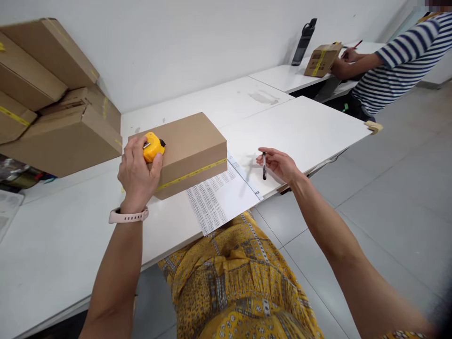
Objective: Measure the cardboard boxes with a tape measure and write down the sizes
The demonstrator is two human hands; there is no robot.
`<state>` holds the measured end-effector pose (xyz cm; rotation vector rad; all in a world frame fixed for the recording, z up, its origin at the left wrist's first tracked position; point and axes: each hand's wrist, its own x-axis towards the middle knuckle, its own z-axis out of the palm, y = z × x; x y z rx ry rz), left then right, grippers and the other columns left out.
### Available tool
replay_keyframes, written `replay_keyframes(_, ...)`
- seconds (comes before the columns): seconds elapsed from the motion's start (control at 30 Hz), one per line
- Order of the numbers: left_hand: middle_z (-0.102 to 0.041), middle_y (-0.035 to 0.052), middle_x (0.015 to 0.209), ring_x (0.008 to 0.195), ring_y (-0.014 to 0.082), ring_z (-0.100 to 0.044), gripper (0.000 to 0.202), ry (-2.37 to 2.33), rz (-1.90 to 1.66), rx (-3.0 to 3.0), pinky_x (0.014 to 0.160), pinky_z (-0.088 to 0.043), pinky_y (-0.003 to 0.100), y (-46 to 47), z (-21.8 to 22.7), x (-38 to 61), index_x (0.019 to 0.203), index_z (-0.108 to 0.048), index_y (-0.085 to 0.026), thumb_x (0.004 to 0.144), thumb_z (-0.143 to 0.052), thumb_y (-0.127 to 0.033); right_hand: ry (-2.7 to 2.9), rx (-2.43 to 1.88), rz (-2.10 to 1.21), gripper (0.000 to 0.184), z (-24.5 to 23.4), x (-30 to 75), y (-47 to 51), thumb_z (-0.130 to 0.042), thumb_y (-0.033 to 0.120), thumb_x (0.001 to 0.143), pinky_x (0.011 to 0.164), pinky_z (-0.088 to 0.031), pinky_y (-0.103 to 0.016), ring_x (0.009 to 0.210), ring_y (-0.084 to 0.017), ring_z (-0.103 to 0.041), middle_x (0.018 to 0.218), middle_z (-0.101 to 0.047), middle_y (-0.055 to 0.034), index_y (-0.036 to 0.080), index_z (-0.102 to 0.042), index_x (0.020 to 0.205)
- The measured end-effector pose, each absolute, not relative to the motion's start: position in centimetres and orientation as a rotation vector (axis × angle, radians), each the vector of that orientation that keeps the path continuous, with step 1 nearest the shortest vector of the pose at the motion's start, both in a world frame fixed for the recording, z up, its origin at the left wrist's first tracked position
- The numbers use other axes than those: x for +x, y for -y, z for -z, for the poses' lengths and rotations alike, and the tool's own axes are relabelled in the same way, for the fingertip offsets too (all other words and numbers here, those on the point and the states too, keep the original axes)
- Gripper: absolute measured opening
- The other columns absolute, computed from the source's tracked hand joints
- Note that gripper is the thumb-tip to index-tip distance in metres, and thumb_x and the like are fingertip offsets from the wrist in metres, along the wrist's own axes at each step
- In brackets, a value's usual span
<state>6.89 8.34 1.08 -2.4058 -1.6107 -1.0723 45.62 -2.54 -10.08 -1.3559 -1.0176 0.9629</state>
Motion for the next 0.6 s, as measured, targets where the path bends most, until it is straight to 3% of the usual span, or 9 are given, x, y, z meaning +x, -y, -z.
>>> replay_keyframes(0.13,-0.053,0.0106,0.156,0.144,0.0341,-0.050,0.056,1.615,1.070,-2.378,0.116,-0.045,0.055,-8.3,-1.1,7.3,0.146,-0.053,-0.027,0.091,-0.060,-0.033,0.887,-1.115,-1.010,0.043,10.1,44.9,4.6,-0.081,0.027,0.072,0.093,-0.054,-0.040,0.090,-0.019,-0.069,0.093,-0.075,-0.0034,0.025,-0.069,0.112)
replay_keyframes(0.23,-0.052,0.0131,0.157,0.144,0.0342,-0.050,0.057,1.622,1.057,-2.355,0.116,-0.045,0.055,-8.4,-1.2,7.9,0.147,-0.054,-0.022,0.091,-0.059,-0.033,0.935,-1.145,-0.982,0.041,10.1,42.5,5.1,-0.087,0.044,0.072,0.083,-0.052,-0.037,0.078,-0.016,-0.065,0.079,-0.070,0.0006,0.026,-0.065,0.101)
replay_keyframes(0.33,-0.052,0.0134,0.157,0.144,0.0350,-0.051,0.060,1.662,1.031,-2.336,0.115,-0.046,0.056,-8.5,-1.3,8.5,0.148,-0.054,-0.021,0.089,-0.058,-0.034,0.965,-1.242,-0.920,0.038,10.2,40.1,4.7,-0.073,0.061,0.085,0.068,-0.044,-0.031,0.064,-0.013,-0.053,0.066,-0.062,0.0028,0.025,-0.058,0.086)
replay_keyframes(0.4,-0.051,0.0134,0.158,0.144,0.0354,-0.051,0.062,1.677,1.023,-2.329,0.115,-0.045,0.057,-8.6,-1.4,8.8,0.148,-0.053,-0.020,0.088,-0.058,-0.035,0.966,-1.318,-0.916,0.039,10.2,39.2,4.1,-0.061,0.061,0.092,0.062,-0.038,-0.029,0.059,-0.013,-0.045,0.061,-0.055,0.0034,0.024,-0.058,0.080)
replay_keyframes(0.5,-0.051,0.0124,0.158,0.147,0.0336,-0.048,0.064,1.670,1.019,-2.336,0.117,-0.043,0.055,-8.8,-1.3,8.8,0.149,-0.052,-0.021,0.087,-0.055,-0.037,1.016,-1.387,-0.930,0.036,9.8,38.8,2.9,-0.054,0.056,0.096,0.065,-0.039,-0.030,0.064,-0.014,-0.046,0.067,-0.054,0.0020,0.024,-0.066,0.086)
replay_keyframes(0.6,-0.051,0.0111,0.158,0.148,0.0311,-0.046,0.063,1.633,1.034,-2.337,0.119,-0.041,0.050,-8.9,-1.0,8.5,0.149,-0.052,-0.022,0.090,-0.051,-0.043,1.141,-1.476,-0.913,0.045,9.3,39.1,1.8,-0.048,0.060,0.099,0.071,-0.041,-0.031,0.074,-0.015,-0.051,0.080,-0.058,-0.0007,0.023,-0.071,0.086)
